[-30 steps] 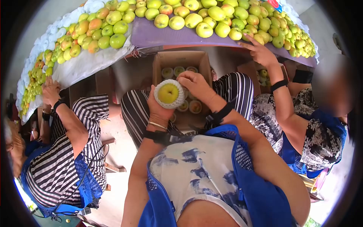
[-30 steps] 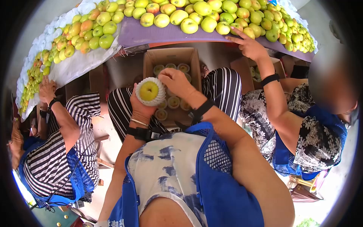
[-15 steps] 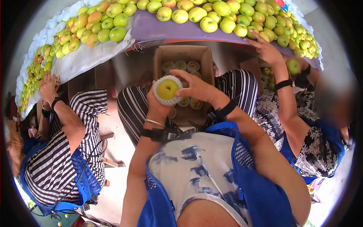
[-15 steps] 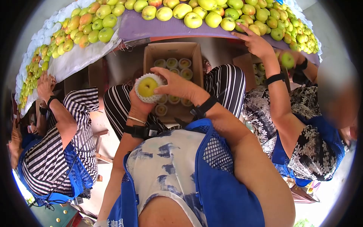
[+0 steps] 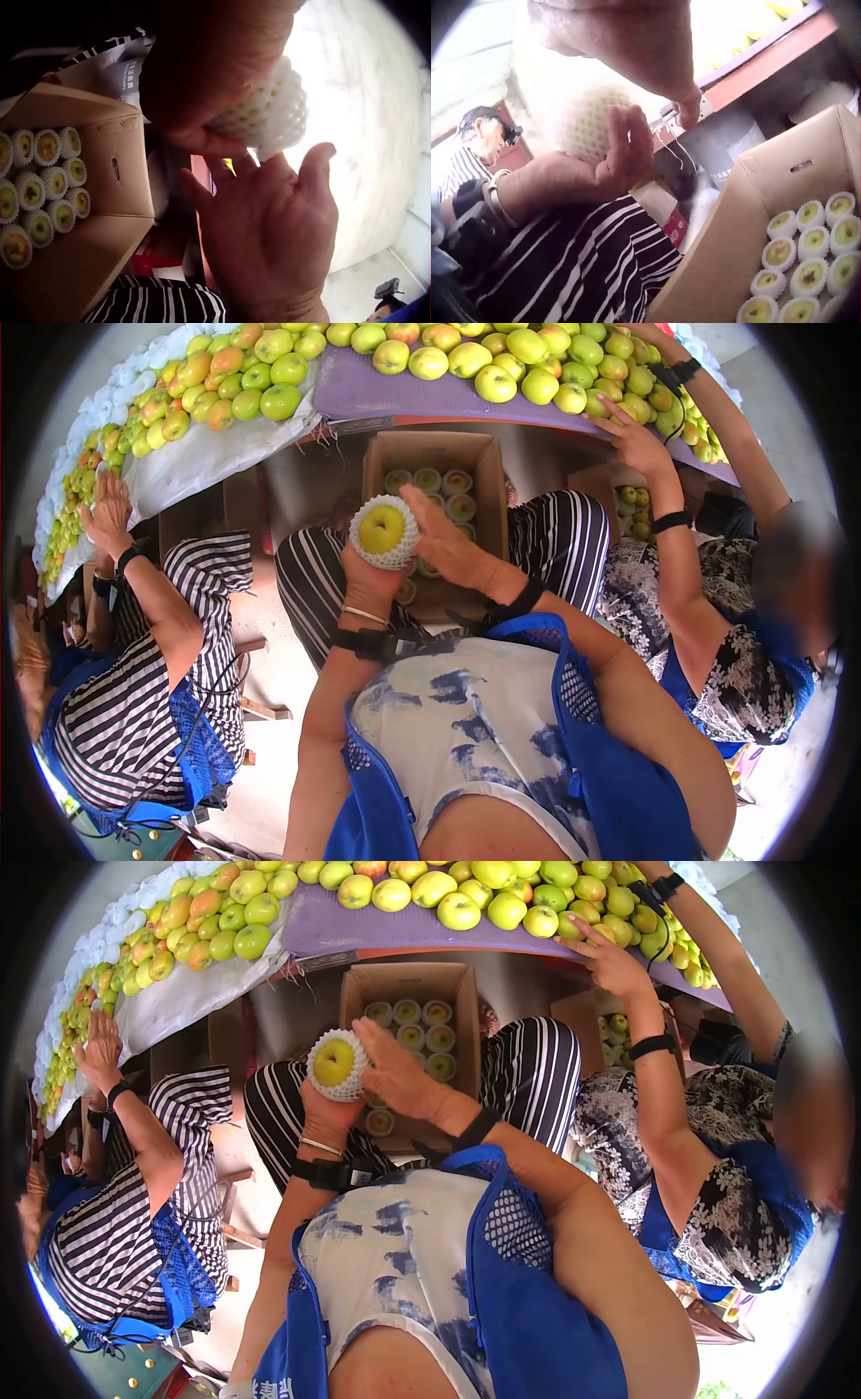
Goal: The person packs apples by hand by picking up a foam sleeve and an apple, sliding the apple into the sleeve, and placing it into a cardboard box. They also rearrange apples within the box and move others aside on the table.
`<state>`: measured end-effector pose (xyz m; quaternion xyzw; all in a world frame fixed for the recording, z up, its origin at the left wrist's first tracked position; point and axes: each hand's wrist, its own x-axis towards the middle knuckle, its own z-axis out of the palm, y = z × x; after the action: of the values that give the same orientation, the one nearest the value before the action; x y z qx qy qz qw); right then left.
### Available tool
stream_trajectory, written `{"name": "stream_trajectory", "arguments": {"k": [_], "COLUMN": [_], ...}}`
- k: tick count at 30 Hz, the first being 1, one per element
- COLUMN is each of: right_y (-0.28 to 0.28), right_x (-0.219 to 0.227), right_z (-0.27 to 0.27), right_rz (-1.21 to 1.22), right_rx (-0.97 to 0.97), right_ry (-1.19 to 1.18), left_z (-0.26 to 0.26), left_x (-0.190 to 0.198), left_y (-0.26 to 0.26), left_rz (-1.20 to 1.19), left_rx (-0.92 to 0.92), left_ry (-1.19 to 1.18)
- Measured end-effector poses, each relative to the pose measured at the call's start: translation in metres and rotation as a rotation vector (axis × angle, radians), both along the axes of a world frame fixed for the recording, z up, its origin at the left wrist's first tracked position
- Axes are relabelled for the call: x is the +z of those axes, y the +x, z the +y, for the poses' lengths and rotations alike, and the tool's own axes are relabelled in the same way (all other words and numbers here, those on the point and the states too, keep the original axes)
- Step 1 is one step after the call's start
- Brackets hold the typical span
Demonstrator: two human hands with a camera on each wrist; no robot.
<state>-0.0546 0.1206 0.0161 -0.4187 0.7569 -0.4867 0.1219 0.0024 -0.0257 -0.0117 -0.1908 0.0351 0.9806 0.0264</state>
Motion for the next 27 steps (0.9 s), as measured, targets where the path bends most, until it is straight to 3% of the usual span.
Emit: {"name": "stream_trajectory", "arguments": {"k": [3, 6, 9, 15, 19, 22, 25, 27], "right_y": [-0.002, -0.007, -0.019, -0.021, -0.021, -0.038, -0.064, -0.082], "right_x": [-0.015, 0.029, 0.029, 0.009, 0.006, -0.009, -0.015, -0.05], "right_z": [-0.002, 0.004, 0.008, -0.001, -0.008, -0.015, -0.028, -0.035], "right_rz": [-0.289, -0.657, -0.862, -0.919, -1.049, -1.093, -1.012, -0.989], "right_rx": [0.039, 0.076, 0.165, 0.077, 0.032, 0.028, -0.069, -0.107], "right_ry": [-0.137, -0.146, -0.017, -0.07, -0.108, -0.046, 0.241, 0.443], "left_z": [-0.001, -0.001, -0.004, -0.007, -0.007, -0.016, -0.018, -0.021], "left_x": [0.002, 0.007, 0.018, 0.011, 0.01, -0.013, 0.002, -0.002], "left_y": [0.0, 0.0, 0.0, -0.002, 0.0, -0.003, 0.0, 0.002], "left_rz": [-0.005, 0.017, 0.067, -0.029, -0.107, -0.276, -0.499, -0.48], "left_rx": [-0.004, -0.014, -0.164, -0.165, -0.108, 0.086, 0.174, 0.158], "left_ry": [-0.019, -0.13, -0.155, -0.387, -0.411, -0.59, -0.801, -0.756]}}
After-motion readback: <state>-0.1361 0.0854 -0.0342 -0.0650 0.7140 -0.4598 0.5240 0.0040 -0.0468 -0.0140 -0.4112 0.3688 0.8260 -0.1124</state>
